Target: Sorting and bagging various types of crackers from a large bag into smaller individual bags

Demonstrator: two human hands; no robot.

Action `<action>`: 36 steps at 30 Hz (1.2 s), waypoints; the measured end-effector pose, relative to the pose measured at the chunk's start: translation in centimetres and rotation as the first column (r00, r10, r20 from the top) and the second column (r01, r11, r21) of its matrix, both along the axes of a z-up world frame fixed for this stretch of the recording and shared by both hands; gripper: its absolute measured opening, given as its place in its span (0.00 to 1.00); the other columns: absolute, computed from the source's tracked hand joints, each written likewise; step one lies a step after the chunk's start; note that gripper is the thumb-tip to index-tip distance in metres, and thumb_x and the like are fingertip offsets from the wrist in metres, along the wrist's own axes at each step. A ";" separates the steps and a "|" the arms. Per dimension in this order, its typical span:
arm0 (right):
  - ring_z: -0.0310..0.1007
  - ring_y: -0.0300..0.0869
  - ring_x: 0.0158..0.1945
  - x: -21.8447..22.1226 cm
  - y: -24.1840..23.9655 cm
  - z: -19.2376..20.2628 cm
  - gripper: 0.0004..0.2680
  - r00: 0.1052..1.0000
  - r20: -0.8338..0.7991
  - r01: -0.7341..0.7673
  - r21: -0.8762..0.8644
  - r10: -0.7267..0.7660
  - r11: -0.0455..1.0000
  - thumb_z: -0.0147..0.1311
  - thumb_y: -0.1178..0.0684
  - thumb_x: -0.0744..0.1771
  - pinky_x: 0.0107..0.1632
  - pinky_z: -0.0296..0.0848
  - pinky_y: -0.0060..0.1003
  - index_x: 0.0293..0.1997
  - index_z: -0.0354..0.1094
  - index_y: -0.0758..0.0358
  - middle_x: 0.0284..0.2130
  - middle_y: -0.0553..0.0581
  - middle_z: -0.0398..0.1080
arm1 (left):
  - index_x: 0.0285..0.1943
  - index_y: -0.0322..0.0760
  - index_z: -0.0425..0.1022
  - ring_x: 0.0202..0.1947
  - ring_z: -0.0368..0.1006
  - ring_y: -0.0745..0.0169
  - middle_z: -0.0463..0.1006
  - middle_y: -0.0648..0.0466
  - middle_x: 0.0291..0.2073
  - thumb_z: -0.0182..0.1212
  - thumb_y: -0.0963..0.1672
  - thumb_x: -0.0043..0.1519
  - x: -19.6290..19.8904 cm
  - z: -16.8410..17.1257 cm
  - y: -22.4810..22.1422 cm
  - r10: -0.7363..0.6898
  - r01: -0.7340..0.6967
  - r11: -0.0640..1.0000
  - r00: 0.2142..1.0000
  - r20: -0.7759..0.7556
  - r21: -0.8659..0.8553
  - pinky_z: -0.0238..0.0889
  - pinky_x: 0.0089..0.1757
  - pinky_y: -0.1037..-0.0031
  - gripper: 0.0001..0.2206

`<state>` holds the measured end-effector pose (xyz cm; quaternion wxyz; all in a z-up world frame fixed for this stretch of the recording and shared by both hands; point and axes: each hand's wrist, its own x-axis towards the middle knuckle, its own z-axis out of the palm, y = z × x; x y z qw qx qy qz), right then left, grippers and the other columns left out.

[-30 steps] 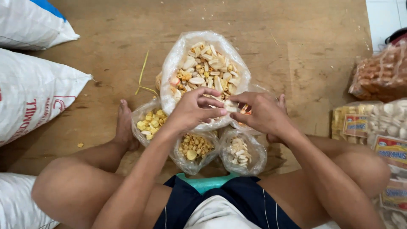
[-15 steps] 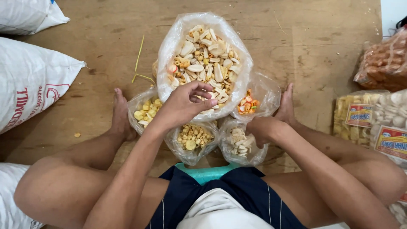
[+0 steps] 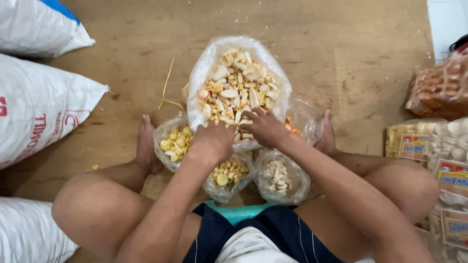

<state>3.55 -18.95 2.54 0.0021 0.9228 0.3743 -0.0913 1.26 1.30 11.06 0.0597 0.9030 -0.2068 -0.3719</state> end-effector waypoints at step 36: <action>0.80 0.61 0.36 2.0 -1.0 -6.0 0.08 0.983 -0.170 0.095 0.144 -0.070 0.985 0.56 0.64 0.62 0.39 0.81 0.49 0.41 0.68 0.60 0.36 0.63 0.72 | 0.70 0.38 0.68 0.60 0.69 0.33 0.74 0.40 0.57 0.66 0.49 0.61 0.7 -3.6 0.4 0.003 -0.005 0.999 0.999 0.036 0.037 0.62 0.54 0.41 0.28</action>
